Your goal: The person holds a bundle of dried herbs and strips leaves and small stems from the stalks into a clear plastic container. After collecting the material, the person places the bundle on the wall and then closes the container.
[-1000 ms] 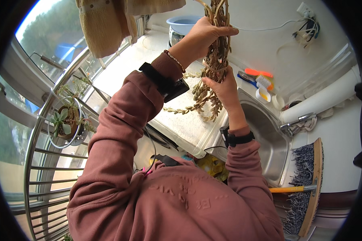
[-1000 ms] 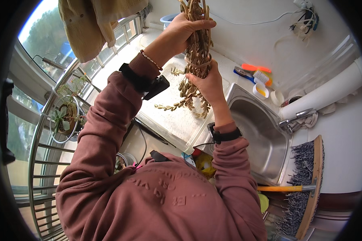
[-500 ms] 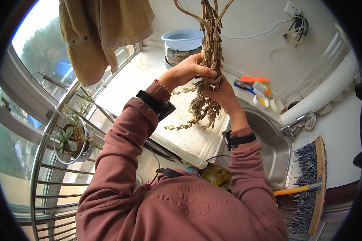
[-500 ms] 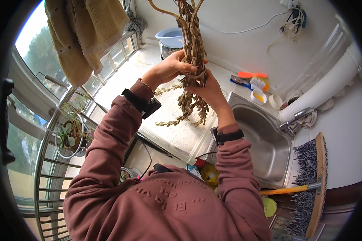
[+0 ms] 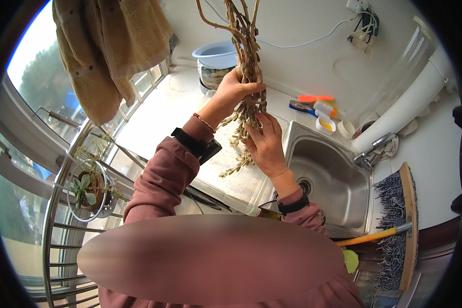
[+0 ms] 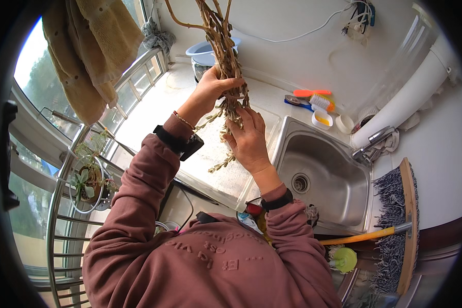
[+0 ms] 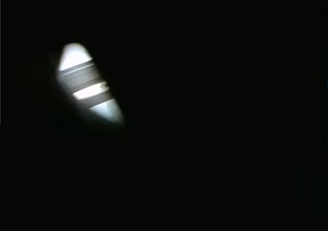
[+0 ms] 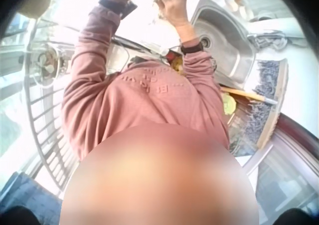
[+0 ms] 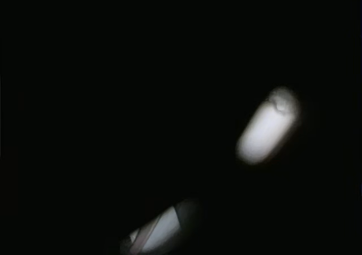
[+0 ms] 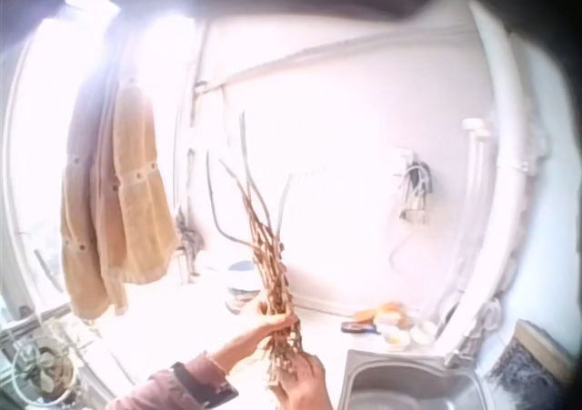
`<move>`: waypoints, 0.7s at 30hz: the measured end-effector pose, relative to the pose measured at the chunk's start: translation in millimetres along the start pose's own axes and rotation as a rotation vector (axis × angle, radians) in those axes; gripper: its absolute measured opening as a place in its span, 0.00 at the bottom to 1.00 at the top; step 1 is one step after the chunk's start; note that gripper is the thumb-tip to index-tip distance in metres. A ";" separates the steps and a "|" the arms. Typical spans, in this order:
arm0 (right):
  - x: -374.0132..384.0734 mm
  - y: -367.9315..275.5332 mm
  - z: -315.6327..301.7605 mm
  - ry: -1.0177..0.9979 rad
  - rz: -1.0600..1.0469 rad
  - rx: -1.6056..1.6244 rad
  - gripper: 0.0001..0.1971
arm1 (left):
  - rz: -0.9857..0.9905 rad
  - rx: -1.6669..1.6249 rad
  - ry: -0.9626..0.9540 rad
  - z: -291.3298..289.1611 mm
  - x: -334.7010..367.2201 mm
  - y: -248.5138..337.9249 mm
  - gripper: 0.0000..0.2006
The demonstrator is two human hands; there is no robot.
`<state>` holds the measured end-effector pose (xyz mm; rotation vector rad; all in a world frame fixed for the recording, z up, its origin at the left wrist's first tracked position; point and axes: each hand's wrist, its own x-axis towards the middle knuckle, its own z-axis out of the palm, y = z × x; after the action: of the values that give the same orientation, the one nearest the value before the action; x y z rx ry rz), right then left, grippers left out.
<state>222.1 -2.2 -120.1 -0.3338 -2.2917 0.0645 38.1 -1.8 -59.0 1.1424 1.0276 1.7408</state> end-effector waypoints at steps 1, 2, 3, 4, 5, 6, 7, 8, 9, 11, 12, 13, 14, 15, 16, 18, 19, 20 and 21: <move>-0.2 1.0 0.5 0.086 -0.016 0.003 0.21 | 0.034 0.023 0.000 1.9 -0.5 0.7 0.13; 0.5 2.5 1.4 0.193 -0.037 0.010 0.21 | 0.076 0.044 0.004 3.5 -0.5 1.8 0.13; 0.6 3.4 1.7 0.155 -0.019 -0.024 0.22 | 0.046 -0.020 0.009 4.0 -1.6 3.1 0.17; 1.0 3.8 2.0 0.150 -0.023 -0.049 0.22 | 0.020 -0.013 0.026 4.1 -1.8 4.6 0.17; 0.0 3.2 1.3 0.178 -0.052 -0.069 0.23 | -0.004 -0.017 0.034 3.9 -2.5 5.8 0.17; 0.8 2.4 1.6 -0.015 -0.038 -0.125 0.23 | -0.039 -0.014 0.052 3.7 -3.6 6.4 0.17; 0.3 0.5 1.0 0.054 -0.042 -0.086 0.22 | -0.027 -0.027 0.041 3.2 -4.2 7.3 0.16; 2.1 -0.3 1.6 0.153 -0.080 -0.045 0.22 | -0.016 -0.036 0.041 2.8 -4.9 7.4 0.15; 3.0 -1.5 1.9 0.122 -0.071 -0.053 0.22 | -0.003 -0.044 0.045 2.2 -5.5 7.5 0.14; 5.7 -2.9 3.0 0.137 -0.103 -0.057 0.21 | -0.006 -0.051 0.050 1.5 -6.3 6.6 0.12; 8.6 -2.4 4.2 0.004 -0.075 -0.042 0.20 | -0.016 -0.045 0.046 1.1 -6.1 6.3 0.11; 8.9 -2.8 4.3 0.046 -0.087 -0.021 0.20 | 0.028 0.027 0.037 0.5 -5.5 6.1 0.10; 10.1 -2.5 4.8 0.090 -0.118 -0.009 0.20 | 0.025 0.000 0.041 0.0 -5.6 5.5 0.10; 9.6 -2.6 4.9 0.116 -0.111 0.004 0.20 | 0.023 -0.026 0.049 -0.7 -4.7 5.3 0.10; 9.6 -2.5 5.3 0.135 -0.110 0.013 0.19 | 0.019 -0.058 0.045 -1.4 -5.5 4.4 0.10; 8.4 -2.4 6.0 0.107 -0.116 0.024 0.19 | 0.007 -0.041 0.018 -4.1 -4.9 4.1 0.12; 7.7 -2.2 6.6 0.064 -0.128 0.024 0.19 | 0.017 0.034 0.037 -5.1 -4.1 3.6 0.13; 7.4 -1.6 7.4 0.031 -0.137 0.020 0.19 | 0.026 0.099 0.049 -5.8 -3.5 2.7 0.14; 6.4 -1.3 8.0 0.085 -0.102 0.076 0.18 | 0.040 0.079 0.046 -7.0 -2.6 2.2 0.14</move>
<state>211.9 -1.3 -120.7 -0.1765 -2.2116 0.0834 31.8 -6.3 -59.6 1.1840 1.1167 1.7796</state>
